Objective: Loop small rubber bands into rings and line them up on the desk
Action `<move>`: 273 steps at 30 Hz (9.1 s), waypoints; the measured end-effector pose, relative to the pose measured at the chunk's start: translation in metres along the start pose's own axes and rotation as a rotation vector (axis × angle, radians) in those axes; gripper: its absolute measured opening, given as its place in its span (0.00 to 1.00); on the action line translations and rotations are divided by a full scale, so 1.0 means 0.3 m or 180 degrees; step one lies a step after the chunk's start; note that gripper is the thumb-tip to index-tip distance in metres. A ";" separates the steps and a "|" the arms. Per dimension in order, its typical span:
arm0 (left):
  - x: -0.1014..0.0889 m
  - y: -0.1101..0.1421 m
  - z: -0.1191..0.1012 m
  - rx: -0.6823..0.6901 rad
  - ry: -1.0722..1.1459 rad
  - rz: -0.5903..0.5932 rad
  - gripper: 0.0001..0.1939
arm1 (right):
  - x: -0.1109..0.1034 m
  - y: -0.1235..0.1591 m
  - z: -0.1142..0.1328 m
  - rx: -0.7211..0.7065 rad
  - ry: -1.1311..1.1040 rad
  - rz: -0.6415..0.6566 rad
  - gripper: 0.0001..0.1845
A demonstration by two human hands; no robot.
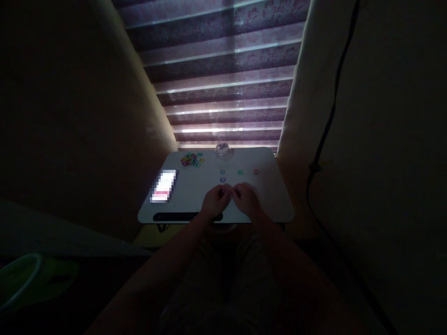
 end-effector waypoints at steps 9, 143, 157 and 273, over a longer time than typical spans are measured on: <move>-0.004 0.001 0.005 -0.0139 -0.0057 -0.0032 0.14 | 0.004 0.002 -0.006 0.0060 -0.0124 0.0021 0.06; 0.005 0.001 -0.019 -0.0014 -0.0233 0.0175 0.08 | -0.002 0.002 -0.013 0.0109 -0.0040 -0.0014 0.02; 0.013 0.004 -0.036 0.0156 -0.0174 0.0330 0.14 | -0.010 0.001 -0.001 0.0079 0.0054 -0.0043 0.05; 0.004 0.008 -0.009 0.0043 -0.0205 0.0002 0.09 | -0.007 0.004 0.021 0.0057 0.0008 0.0021 0.05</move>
Point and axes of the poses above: each hand's wrist, its own y-axis away from the middle knuckle, its own x-axis out of the palm, z = x × y, the point moved 8 cm from there along -y, towards the middle knuckle, and after that the axes turned 11 degrees about z, right-handed, at the moved point
